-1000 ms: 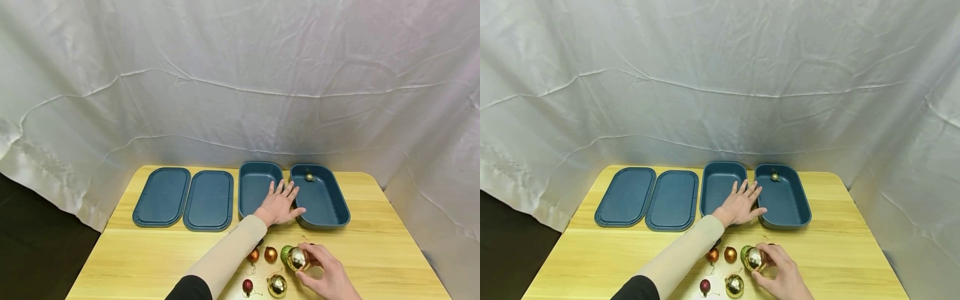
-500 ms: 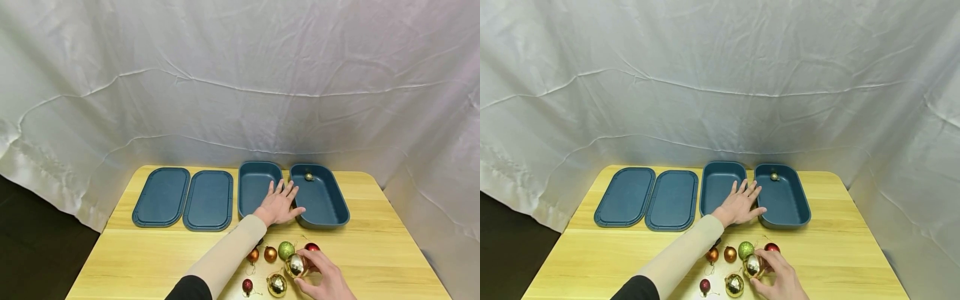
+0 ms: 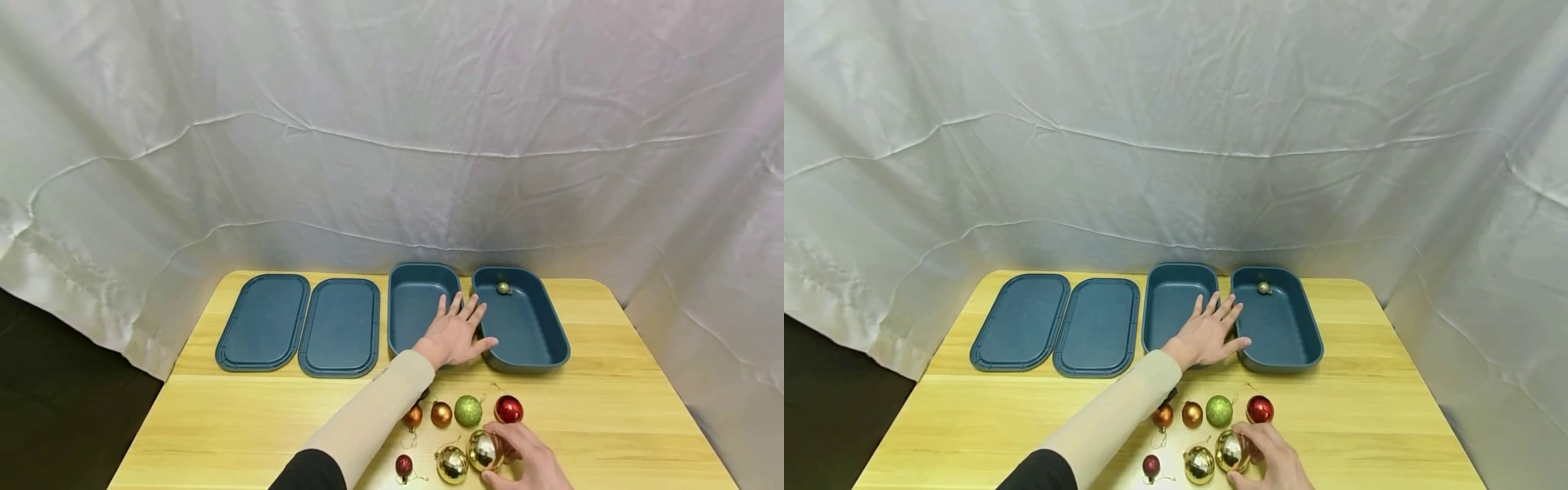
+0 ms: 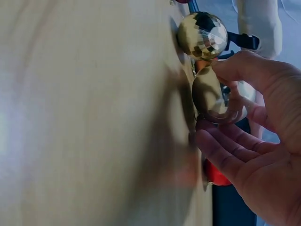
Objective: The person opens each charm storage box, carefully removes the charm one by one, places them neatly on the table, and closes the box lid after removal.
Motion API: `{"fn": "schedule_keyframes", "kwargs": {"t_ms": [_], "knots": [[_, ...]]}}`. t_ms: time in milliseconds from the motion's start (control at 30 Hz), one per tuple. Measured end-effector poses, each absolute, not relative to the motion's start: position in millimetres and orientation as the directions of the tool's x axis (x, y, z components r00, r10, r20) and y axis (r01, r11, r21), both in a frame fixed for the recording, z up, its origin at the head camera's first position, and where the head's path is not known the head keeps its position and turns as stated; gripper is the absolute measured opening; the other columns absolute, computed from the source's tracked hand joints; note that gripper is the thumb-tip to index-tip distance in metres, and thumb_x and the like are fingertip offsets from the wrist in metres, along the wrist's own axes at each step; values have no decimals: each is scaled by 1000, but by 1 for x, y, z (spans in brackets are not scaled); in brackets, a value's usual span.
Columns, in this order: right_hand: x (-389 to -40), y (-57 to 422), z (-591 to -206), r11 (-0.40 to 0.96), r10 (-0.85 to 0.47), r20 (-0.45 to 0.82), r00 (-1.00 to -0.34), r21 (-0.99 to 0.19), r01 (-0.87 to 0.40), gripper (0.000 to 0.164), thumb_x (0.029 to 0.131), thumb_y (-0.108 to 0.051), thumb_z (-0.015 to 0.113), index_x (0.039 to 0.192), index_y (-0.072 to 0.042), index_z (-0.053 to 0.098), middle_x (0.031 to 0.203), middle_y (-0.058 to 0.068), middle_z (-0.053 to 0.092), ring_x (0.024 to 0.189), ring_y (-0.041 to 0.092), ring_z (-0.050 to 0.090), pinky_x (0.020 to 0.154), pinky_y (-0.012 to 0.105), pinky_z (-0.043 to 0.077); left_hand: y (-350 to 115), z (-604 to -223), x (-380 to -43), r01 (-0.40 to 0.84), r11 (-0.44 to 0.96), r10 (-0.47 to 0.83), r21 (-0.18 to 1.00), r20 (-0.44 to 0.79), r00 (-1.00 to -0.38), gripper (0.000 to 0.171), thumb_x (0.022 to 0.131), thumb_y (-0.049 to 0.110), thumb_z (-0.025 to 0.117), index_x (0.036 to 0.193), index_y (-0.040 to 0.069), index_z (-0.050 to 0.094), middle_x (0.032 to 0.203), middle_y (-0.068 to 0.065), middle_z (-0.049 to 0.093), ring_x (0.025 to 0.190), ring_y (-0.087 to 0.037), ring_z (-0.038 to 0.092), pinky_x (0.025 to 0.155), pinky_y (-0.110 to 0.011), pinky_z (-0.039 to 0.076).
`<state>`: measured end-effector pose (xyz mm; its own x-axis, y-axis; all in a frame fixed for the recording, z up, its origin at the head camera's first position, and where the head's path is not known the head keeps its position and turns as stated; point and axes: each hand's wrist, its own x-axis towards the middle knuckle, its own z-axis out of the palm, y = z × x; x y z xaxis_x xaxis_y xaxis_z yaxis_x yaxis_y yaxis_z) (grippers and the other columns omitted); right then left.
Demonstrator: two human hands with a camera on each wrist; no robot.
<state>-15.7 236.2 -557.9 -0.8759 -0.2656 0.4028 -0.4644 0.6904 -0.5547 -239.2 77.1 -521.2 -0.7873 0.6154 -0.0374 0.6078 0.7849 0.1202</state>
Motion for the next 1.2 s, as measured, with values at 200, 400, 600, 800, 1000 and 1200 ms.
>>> {"fn": "schedule_keyframes", "kwargs": {"t_ms": [200, 400, 600, 800, 1000, 1200], "knots": [[-12, 234, -563, 679, -263, 407, -875, -566, -468, 73, 60, -14, 102, 127, -13, 73, 113, -12, 66, 90, -9, 57, 66, 14, 51, 77, -521, -239, 606, 785, 615, 125, -40, -788, 86, 103, 79, 18, 172, 27, 15, 179, 3, 5, 167, -29, 5, 134, -57, 7], [-13, 235, -564, 659, -276, 402, -873, -582, -476, 74, 60, -12, 101, 127, -13, 71, 111, -12, 64, 87, -10, 54, 64, 17, 51, 77, -522, -240, 605, 786, 613, 126, -39, -789, 87, 102, 80, 18, 172, 27, 16, 179, 3, 5, 167, -29, 6, 134, -56, 8], [-13, 238, -563, 662, -299, 398, -867, -568, -489, 74, 61, -17, 101, 128, -13, 71, 111, -11, 64, 89, -10, 54, 65, 17, 52, 77, -521, -239, 608, 782, 618, 136, -37, -786, 87, 102, 79, 18, 172, 27, 16, 179, 2, 5, 167, -30, 7, 134, -57, 8], [-14, 240, -563, 670, -327, 390, -861, -547, -502, 73, 64, -24, 101, 130, -12, 71, 110, -7, 66, 92, -10, 53, 65, 19, 52, 76, -521, -239, 609, 780, 619, 139, -30, -785, 87, 103, 79, 18, 172, 27, 15, 179, 2, 6, 167, -30, 7, 134, -57, 8], [-14, 241, -562, 661, -329, 377, -866, -563, -496, 72, 66, -24, 100, 130, -13, 70, 113, -5, 67, 92, -9, 54, 64, 18, 50, 76, -521, -239, 610, 780, 620, 138, -34, -784, 87, 102, 80, 18, 172, 26, 16, 179, 2, 6, 167, -30, 7, 134, -57, 8], [-15, 243, -563, 661, -337, 387, -858, -552, -509, 73, 64, -21, 101, 130, -14, 70, 115, -7, 67, 92, -8, 55, 64, 13, 49, 76, -521, -239, 611, 780, 620, 140, -34, -784, 87, 103, 79, 18, 172, 26, 16, 179, 2, 6, 167, -30, 7, 134, -57, 8]]}}
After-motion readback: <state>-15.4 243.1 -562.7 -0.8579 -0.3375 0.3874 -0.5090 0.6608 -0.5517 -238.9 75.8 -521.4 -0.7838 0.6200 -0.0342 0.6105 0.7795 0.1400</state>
